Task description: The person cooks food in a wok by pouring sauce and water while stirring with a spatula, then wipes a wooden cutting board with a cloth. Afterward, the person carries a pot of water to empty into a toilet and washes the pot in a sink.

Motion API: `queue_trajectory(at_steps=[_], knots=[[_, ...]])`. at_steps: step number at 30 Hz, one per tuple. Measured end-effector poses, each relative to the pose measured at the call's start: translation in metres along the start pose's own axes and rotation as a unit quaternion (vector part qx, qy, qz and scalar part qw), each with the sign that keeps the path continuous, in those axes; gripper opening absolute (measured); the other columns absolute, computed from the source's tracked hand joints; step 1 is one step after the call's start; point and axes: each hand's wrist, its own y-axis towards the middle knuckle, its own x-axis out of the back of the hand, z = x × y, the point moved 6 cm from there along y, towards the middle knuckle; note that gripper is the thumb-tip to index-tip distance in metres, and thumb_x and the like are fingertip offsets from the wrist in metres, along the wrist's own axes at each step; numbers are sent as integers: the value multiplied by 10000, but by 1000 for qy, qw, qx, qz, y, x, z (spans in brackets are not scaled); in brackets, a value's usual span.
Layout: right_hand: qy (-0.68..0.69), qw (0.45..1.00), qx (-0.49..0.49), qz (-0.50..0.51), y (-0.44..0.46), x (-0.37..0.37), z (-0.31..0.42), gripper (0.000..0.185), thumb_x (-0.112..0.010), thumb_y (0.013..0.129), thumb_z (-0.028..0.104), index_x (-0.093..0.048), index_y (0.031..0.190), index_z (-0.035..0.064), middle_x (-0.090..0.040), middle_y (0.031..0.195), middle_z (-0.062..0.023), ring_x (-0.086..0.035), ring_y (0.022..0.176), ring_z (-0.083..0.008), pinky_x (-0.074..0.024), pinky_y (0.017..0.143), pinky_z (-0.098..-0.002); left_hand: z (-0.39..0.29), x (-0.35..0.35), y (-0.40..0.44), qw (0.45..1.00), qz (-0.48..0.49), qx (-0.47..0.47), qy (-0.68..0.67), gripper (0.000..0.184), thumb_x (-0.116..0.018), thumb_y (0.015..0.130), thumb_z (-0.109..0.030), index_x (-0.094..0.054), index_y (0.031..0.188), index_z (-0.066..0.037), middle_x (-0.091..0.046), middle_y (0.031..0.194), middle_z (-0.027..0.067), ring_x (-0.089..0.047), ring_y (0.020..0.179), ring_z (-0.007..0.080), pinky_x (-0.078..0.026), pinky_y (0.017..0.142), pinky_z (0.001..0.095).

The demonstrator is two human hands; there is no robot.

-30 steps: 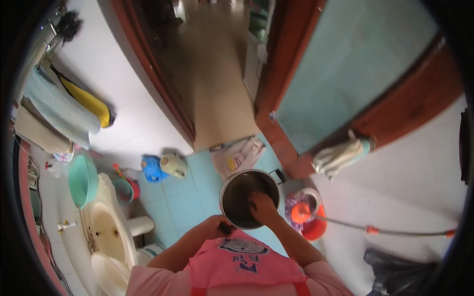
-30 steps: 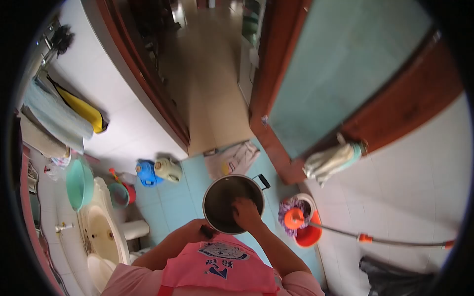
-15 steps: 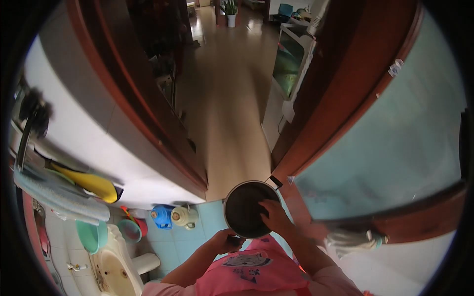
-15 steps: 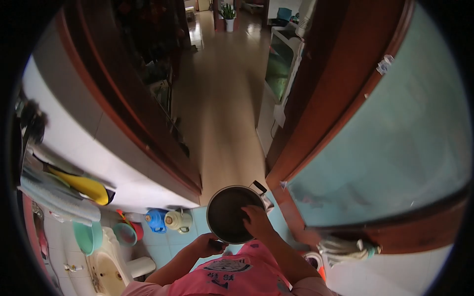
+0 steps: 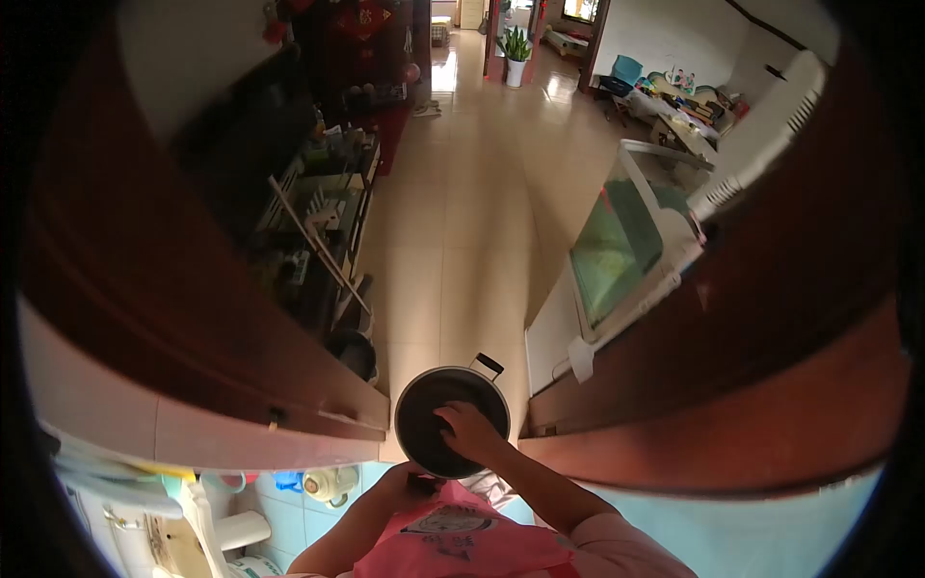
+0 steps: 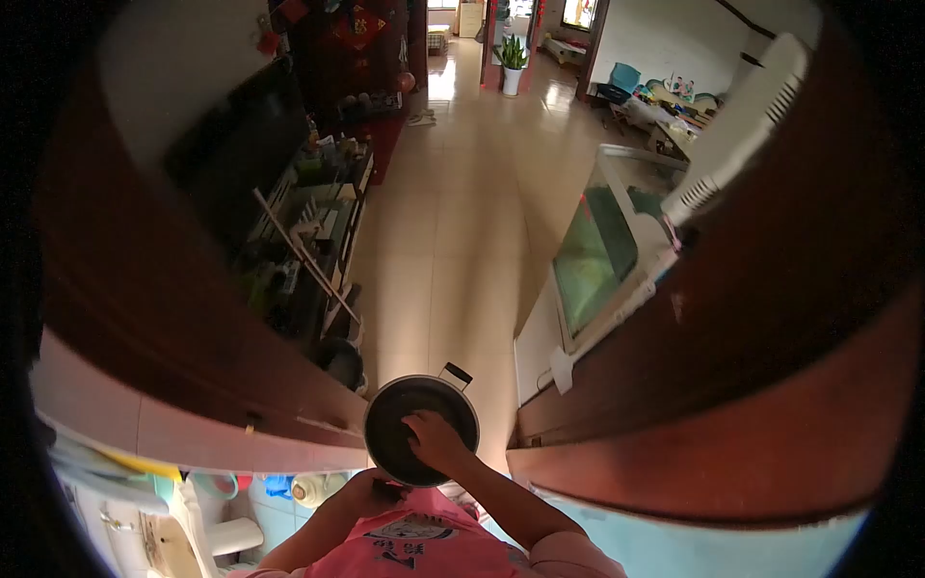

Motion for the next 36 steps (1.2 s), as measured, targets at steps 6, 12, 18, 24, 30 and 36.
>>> queue_trajectory(at_steps=[6,12,18,24,30,36], knots=[[-20,999,-32,9,154,51,-88,395,-666,745,88,-599,1130,33,-578,1160,-203,-543,1098,-375,-458,950,-417,-159,-92,83,999,28,24,16,323,-531,830,-120,-524,1082,81,-593,959,218,-579,846,318,-501,761,436],[-22,997,-65,-46,294,140,-138,373,-649,719,55,-611,1088,22,-590,1098,-202,-558,1048,-387,-471,907,-439,-287,-213,106,996,54,24,71,313,-446,877,-158,-521,1040,98,-597,921,195,-584,798,299,-510,746,423],[-38,994,-70,-75,413,203,-197,397,-675,708,41,-586,1095,20,-582,1093,-179,-558,1026,-369,-470,899,-428,-407,-287,152,993,51,9,102,350,-445,905,-190,-531,1104,85,-606,978,205,-598,845,287,-514,744,417],[-29,996,-31,-79,556,251,-289,348,-663,719,56,-601,1061,38,-581,1051,-167,-564,1004,-363,-475,883,-430,-521,-364,222,998,47,12,40,343,-458,870,-158,-554,1095,83,-620,954,214,-595,830,308,-501,755,426],[-36,998,-52,-18,688,298,-381,302,-650,743,80,-606,1040,48,-576,1020,-157,-567,993,-354,-479,874,-426,-637,-455,283,997,6,-25,77,392,-431,873,-199,-541,1113,91,-613,1001,223,-590,840,299,-508,760,425],[-39,995,-81,-43,794,389,-485,310,-650,754,102,-607,1057,52,-572,1040,-156,-562,1008,-347,-478,878,-426,-758,-577,367,992,52,13,116,406,-411,885,-193,-507,1154,95,-587,1041,204,-571,872,282,-502,770,409]])
